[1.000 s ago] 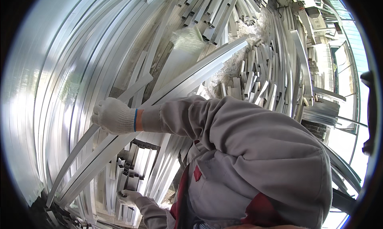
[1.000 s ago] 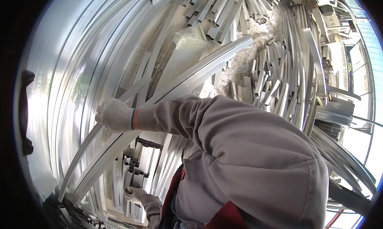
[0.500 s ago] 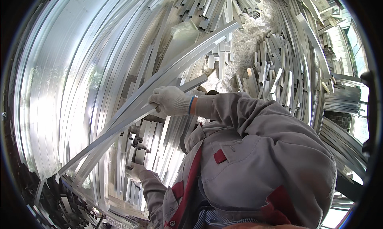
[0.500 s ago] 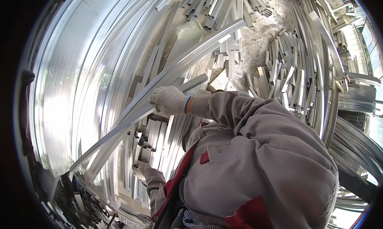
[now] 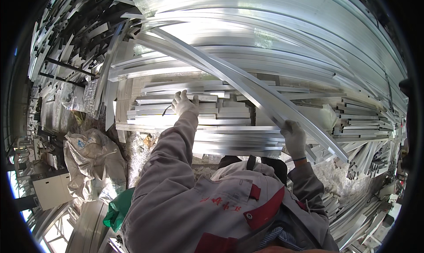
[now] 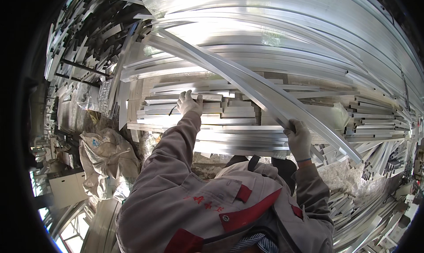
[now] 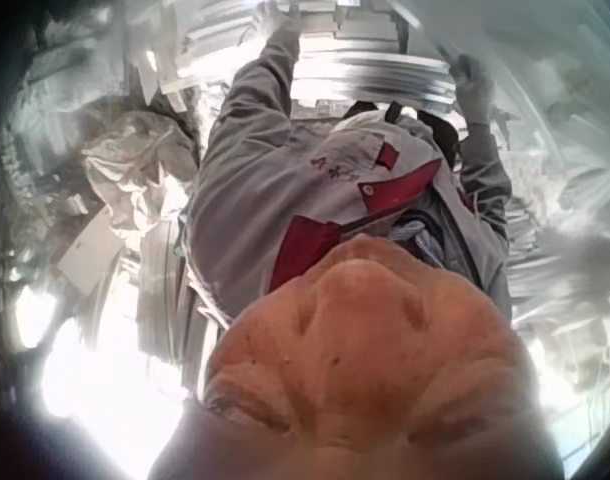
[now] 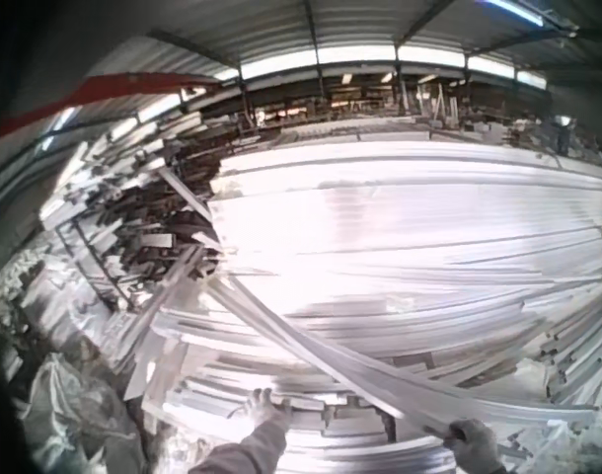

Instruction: The person picks up cut aluminum profiles from the floor, measures them with a tape measure, and stacks them in a neat pile. The person handles the profiles one at a time, aligning them before placing them on the stack.

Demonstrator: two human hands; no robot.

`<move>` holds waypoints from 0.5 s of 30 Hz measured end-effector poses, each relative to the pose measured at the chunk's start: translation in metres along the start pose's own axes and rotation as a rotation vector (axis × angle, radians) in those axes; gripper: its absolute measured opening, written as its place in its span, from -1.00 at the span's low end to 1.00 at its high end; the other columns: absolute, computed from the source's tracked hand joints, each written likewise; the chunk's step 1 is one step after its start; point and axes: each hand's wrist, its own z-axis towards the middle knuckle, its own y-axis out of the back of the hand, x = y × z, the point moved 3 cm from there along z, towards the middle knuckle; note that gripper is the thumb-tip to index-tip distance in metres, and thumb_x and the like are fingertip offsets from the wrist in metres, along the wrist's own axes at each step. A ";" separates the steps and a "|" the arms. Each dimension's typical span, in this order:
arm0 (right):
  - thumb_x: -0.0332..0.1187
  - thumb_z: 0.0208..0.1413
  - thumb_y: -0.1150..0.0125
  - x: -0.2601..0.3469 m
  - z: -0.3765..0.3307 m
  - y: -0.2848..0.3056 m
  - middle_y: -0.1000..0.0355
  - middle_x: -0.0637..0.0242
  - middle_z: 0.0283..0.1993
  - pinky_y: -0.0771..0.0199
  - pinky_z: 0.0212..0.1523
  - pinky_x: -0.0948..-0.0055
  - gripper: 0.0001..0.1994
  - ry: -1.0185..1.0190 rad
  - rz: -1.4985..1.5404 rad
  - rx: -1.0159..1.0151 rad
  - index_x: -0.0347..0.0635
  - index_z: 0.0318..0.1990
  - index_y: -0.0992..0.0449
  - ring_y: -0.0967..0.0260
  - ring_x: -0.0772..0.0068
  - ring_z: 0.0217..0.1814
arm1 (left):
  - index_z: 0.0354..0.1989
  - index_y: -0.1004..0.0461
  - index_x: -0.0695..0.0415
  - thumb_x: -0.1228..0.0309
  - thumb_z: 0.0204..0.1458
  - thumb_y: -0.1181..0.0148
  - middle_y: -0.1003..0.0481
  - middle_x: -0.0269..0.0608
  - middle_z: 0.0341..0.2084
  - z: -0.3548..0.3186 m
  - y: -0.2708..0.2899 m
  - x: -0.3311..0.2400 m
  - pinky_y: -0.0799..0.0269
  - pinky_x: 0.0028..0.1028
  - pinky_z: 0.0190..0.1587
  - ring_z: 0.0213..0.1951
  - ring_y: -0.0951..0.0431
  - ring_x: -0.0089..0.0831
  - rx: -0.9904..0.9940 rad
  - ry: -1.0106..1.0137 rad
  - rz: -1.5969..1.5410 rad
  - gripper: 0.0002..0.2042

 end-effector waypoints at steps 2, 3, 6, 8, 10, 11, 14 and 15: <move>-0.48 0.12 -0.55 0.001 0.016 -0.009 -0.67 0.08 -0.04 -0.69 -0.02 0.15 -0.64 0.032 0.035 0.021 -0.24 0.08 -0.69 -0.72 0.03 -0.04 | 0.46 -0.50 -0.17 -0.17 0.27 -0.32 -0.28 -0.20 0.56 0.005 0.007 -0.003 -0.11 0.01 0.60 0.56 -0.23 -0.06 -0.014 -0.011 0.005 -0.35; -0.48 0.12 -0.55 0.003 0.026 -0.017 -0.67 0.07 -0.04 -0.68 -0.02 0.15 -0.64 0.024 0.032 0.038 -0.24 0.08 -0.69 -0.71 0.03 -0.05 | 0.46 -0.50 -0.16 -0.17 0.26 -0.33 -0.25 -0.22 0.57 0.008 0.008 -0.004 -0.07 0.00 0.62 0.58 -0.19 -0.09 0.008 -0.009 0.016 -0.34; -0.47 0.12 -0.56 0.016 0.054 -0.043 -0.68 0.03 -0.05 -0.67 0.01 0.14 -0.65 0.052 0.023 0.053 -0.25 0.08 -0.70 -0.70 0.00 -0.06 | 0.44 -0.54 -0.16 -0.16 0.24 -0.34 -0.21 -0.27 0.61 0.016 0.006 -0.004 0.05 -0.02 0.67 0.64 -0.09 -0.19 0.049 -0.024 0.019 -0.36; -0.47 0.12 -0.56 0.029 0.071 -0.061 -0.68 0.02 -0.04 -0.67 0.03 0.15 -0.65 0.076 0.008 0.069 -0.26 0.07 -0.70 -0.69 -0.01 -0.05 | 0.42 -0.56 -0.15 -0.16 0.26 -0.32 -0.22 -0.28 0.60 0.019 0.003 -0.001 0.05 -0.03 0.67 0.64 -0.09 -0.20 0.118 0.016 0.001 -0.38; -0.45 0.12 -0.57 0.041 0.088 -0.077 -0.68 0.01 -0.04 -0.65 0.04 0.13 -0.66 0.072 0.014 0.076 -0.26 0.06 -0.70 -0.68 -0.03 -0.02 | 0.39 -0.59 -0.14 -0.14 0.29 -0.28 -0.28 -0.28 0.58 0.020 0.000 0.000 0.06 -0.05 0.68 0.65 -0.09 -0.20 0.150 0.032 -0.022 -0.42; -0.44 0.12 -0.56 0.047 0.098 -0.084 -0.68 0.01 -0.03 -0.65 0.03 0.12 -0.66 0.087 -0.005 0.086 -0.25 0.06 -0.70 -0.68 -0.04 -0.02 | 0.38 -0.59 -0.14 -0.13 0.30 -0.27 -0.30 -0.27 0.57 0.020 0.000 0.000 0.06 -0.06 0.68 0.65 -0.09 -0.19 0.150 0.040 -0.023 -0.43; -0.40 0.15 -0.54 0.064 0.128 -0.113 -0.66 0.02 -0.06 -0.63 0.01 0.06 -0.71 0.127 -0.030 0.075 -0.20 0.02 -0.70 -0.65 -0.10 -0.03 | 0.36 -0.61 -0.12 -0.09 0.31 -0.26 -0.37 -0.25 0.53 0.020 0.001 0.000 0.06 -0.07 0.69 0.64 -0.11 -0.18 0.132 0.039 -0.052 -0.47; -0.40 0.16 -0.53 0.070 0.138 -0.122 -0.66 0.02 -0.07 -0.63 0.01 0.04 -0.72 0.184 -0.054 0.068 -0.19 0.01 -0.70 -0.65 -0.11 -0.03 | 0.35 -0.61 -0.12 -0.08 0.31 -0.25 -0.37 -0.26 0.53 0.021 0.001 0.001 0.07 -0.07 0.69 0.64 -0.12 -0.18 0.131 0.039 -0.057 -0.48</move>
